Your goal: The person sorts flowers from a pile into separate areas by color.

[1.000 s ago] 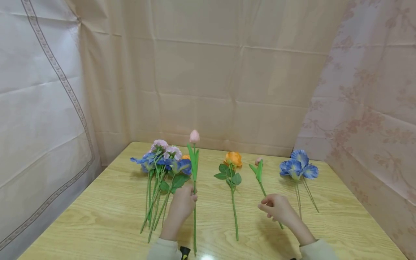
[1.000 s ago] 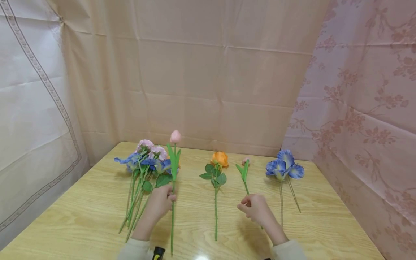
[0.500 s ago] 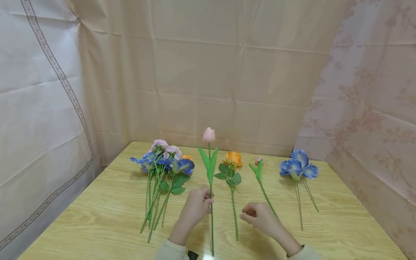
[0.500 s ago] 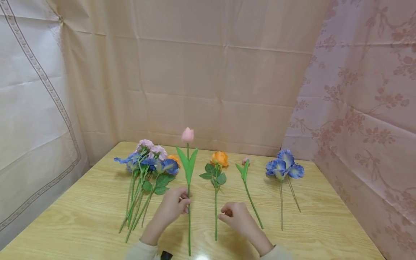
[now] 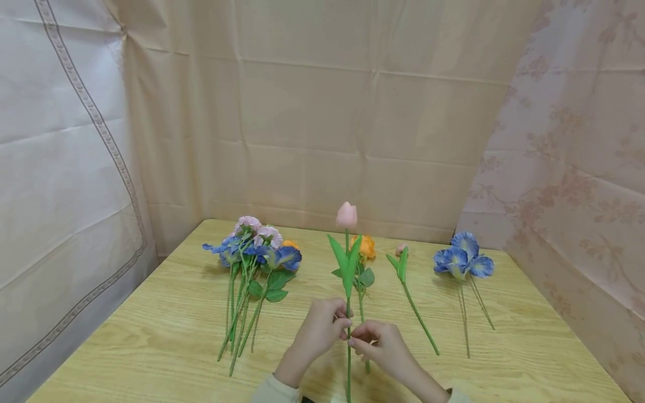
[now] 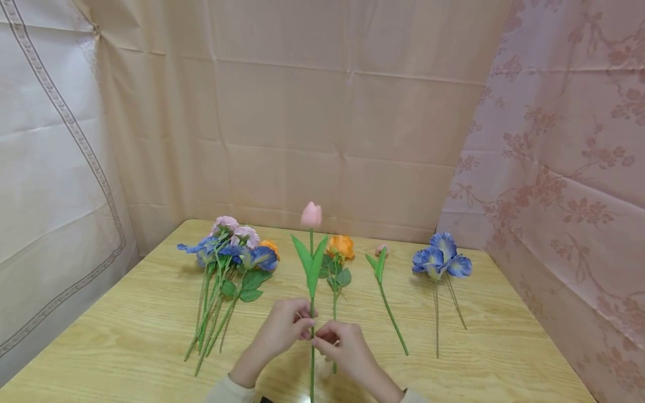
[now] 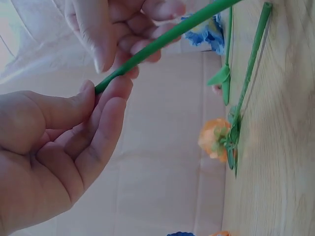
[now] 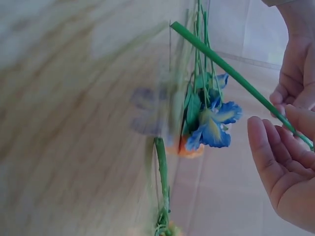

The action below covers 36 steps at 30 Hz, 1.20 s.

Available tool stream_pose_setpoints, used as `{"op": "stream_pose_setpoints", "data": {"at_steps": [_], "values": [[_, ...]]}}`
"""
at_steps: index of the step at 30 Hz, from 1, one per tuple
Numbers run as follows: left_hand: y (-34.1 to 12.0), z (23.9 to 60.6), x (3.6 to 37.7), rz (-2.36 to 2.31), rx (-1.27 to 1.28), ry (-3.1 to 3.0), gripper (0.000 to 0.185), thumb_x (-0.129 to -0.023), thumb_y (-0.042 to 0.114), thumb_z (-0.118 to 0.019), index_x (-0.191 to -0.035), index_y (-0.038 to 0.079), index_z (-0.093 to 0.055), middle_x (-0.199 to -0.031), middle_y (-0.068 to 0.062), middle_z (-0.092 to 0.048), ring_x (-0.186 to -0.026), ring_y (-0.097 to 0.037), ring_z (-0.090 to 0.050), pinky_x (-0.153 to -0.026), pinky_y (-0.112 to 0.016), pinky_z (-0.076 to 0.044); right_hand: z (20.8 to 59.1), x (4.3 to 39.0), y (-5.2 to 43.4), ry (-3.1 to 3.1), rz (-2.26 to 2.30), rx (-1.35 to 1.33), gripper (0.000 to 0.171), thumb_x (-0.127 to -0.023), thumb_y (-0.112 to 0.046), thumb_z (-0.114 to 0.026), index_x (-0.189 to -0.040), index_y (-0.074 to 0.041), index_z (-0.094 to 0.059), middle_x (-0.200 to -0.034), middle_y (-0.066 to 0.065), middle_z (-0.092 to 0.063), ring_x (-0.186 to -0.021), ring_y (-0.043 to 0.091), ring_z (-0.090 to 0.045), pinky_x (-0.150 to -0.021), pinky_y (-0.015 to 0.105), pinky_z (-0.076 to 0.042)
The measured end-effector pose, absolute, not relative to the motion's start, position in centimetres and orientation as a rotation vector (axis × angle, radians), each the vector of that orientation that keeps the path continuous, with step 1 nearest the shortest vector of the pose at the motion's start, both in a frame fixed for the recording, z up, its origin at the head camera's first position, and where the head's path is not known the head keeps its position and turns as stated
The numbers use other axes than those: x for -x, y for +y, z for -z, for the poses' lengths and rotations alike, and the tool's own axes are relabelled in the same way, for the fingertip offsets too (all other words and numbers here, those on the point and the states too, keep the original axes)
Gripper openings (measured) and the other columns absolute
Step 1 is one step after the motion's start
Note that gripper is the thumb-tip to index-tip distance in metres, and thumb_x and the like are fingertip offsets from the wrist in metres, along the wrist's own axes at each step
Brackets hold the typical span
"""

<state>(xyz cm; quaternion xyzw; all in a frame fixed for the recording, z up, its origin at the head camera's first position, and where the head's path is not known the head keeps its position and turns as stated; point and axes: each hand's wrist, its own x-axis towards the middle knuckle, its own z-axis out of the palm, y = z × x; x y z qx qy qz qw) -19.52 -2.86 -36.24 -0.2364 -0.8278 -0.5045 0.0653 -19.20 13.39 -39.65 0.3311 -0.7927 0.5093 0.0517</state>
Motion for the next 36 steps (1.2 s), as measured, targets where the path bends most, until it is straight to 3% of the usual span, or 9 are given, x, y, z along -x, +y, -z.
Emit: {"op": "stream_pose_setpoints", "data": {"at_steps": [5, 20, 25, 36], "values": [[-2.6, 36.2, 19.4, 1.451, 0.747, -2.497, 0.008, -0.077, -0.009, -0.062, -0.074, -0.002, -0.059, -0.063, -0.004, -0.06, -0.049, -0.006, -0.054, -0.045, -0.015, -0.043, 39.6, 19.0, 13.2, -2.375, -1.577, -1.016, 0.011, -0.084, -0.006, -0.061, -0.084, 0.004, -0.062, -0.072, 0.011, -0.063, -0.053, 0.017, -0.06, -0.045, 0.026, -0.049], [-2.3, 36.3, 19.4, 1.514, 0.725, -2.521, 0.008, -0.08, -0.004, -0.062, -0.075, -0.001, -0.056, -0.065, -0.008, -0.059, -0.049, -0.013, -0.058, -0.045, -0.016, -0.043, 39.3, 18.8, 13.3, -2.382, -1.55, -0.964, 0.008, -0.083, -0.004, -0.06, -0.079, 0.003, -0.061, -0.06, 0.008, -0.059, -0.047, 0.014, -0.057, -0.043, 0.03, -0.048], [-2.3, 36.4, 19.4, 1.482, 0.719, -2.555, 0.008, -0.08, 0.001, -0.064, -0.076, 0.0, -0.056, -0.065, -0.006, -0.061, -0.047, -0.009, -0.055, -0.044, -0.017, -0.042, 39.5, 18.9, 13.5, -2.407, -1.544, -0.942, 0.008, -0.083, -0.001, -0.06, -0.076, 0.003, -0.06, -0.059, 0.009, -0.058, -0.046, 0.017, -0.057, -0.042, 0.03, -0.048], [-2.4, 36.6, 19.4, 1.489, 0.73, -2.571, 0.012, -0.081, 0.003, -0.063, -0.09, -0.004, -0.06, -0.064, -0.001, -0.059, -0.047, -0.009, -0.054, -0.044, -0.017, -0.043, 38.7, 19.8, 15.0, -2.537, -1.506, -0.664, 0.009, -0.083, -0.004, -0.062, -0.077, 0.003, -0.059, -0.059, 0.006, -0.057, -0.046, 0.015, -0.057, -0.045, 0.027, -0.049]]}}
